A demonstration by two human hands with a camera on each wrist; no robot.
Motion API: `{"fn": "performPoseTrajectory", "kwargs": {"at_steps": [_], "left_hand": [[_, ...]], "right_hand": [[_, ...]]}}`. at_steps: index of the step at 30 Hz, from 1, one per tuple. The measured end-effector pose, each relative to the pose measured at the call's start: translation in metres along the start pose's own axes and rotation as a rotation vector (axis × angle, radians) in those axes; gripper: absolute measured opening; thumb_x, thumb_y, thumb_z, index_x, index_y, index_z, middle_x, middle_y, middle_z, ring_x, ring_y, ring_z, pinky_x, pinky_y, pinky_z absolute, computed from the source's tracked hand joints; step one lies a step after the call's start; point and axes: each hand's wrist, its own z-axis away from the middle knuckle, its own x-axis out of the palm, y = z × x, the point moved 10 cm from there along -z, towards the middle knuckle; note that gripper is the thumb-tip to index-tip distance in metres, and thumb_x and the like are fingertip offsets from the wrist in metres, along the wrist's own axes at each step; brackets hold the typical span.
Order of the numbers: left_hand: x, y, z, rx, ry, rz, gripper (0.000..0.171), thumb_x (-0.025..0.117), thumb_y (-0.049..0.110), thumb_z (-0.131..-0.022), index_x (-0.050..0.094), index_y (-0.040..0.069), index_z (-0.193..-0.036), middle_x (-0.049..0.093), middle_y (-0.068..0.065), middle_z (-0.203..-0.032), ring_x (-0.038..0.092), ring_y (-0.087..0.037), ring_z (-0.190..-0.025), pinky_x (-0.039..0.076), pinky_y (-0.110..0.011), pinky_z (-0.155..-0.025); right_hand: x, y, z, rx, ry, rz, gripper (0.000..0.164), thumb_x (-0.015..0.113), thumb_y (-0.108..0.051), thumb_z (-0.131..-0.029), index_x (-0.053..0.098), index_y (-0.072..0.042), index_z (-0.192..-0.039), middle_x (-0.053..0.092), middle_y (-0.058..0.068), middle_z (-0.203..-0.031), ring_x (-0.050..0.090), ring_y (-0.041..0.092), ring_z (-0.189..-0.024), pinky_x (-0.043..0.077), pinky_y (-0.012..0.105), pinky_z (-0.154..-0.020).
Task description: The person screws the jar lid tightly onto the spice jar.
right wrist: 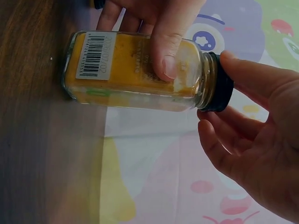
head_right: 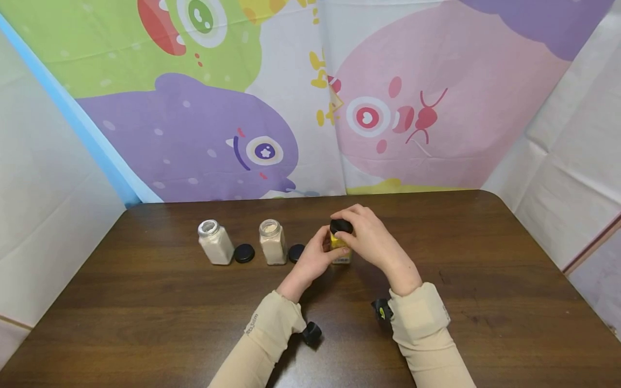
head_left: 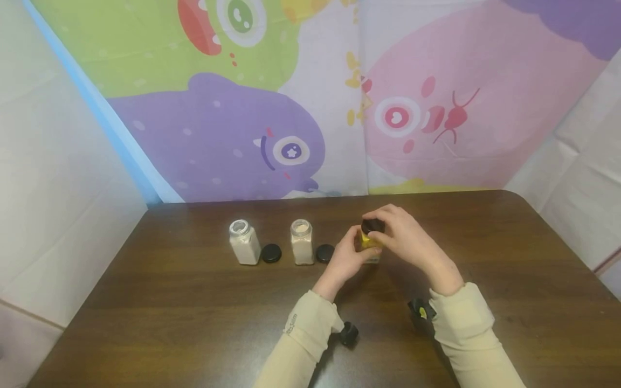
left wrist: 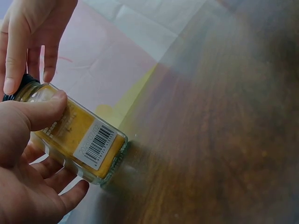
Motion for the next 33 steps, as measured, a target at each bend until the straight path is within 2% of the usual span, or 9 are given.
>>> {"fn": "performPoseTrajectory", "kwargs": {"at_steps": [15, 24, 29, 33], "left_hand": [[0.001, -0.002, -0.001, -0.004, 0.001, 0.003, 0.048, 0.070, 0.029, -0.079, 0.048, 0.017, -0.120, 0.055, -0.002, -0.121, 0.051, -0.019, -0.109, 0.042, -0.041, -0.091], [0.000, 0.001, 0.000, 0.014, -0.002, -0.013, 0.051, 0.069, 0.031, -0.080, 0.047, 0.016, -0.123, 0.054, -0.003, -0.124, 0.050, -0.020, -0.110, 0.041, -0.042, -0.091], [0.000, 0.001, 0.001, 0.019, -0.003, -0.013, 0.052, 0.069, 0.031, -0.080, 0.047, 0.016, -0.124, 0.053, -0.004, -0.124, 0.049, -0.020, -0.109, 0.040, -0.042, -0.092], [0.001, 0.000, 0.000, 0.006, -0.010, -0.021, 0.052, 0.068, 0.032, -0.081, 0.046, 0.014, -0.125, 0.053, -0.004, -0.125, 0.050, -0.021, -0.111, 0.042, -0.042, -0.090]], "right_hand": [[0.001, 0.013, -0.001, 0.099, 0.059, 0.026, 0.041, 0.071, -0.029, -0.078, 0.062, -0.008, -0.111, 0.056, 0.011, -0.101, 0.053, 0.024, -0.088, 0.045, 0.040, -0.075], [-0.001, 0.014, 0.001, 0.144, 0.181, 0.078, 0.045, 0.072, -0.038, -0.075, 0.060, -0.005, -0.103, 0.050, 0.009, -0.085, 0.044, 0.020, -0.072, 0.040, 0.033, -0.066], [-0.002, 0.013, 0.002, 0.141, 0.235, 0.118, 0.050, 0.073, -0.042, -0.072, 0.058, -0.003, -0.100, 0.051, 0.010, -0.086, 0.047, 0.023, -0.074, 0.041, 0.038, -0.068], [0.002, 0.011, 0.001, 0.108, 0.199, 0.062, 0.061, 0.073, -0.042, -0.073, 0.050, 0.001, -0.111, 0.047, 0.016, -0.104, 0.046, 0.029, -0.092, 0.042, 0.044, -0.080]]}}
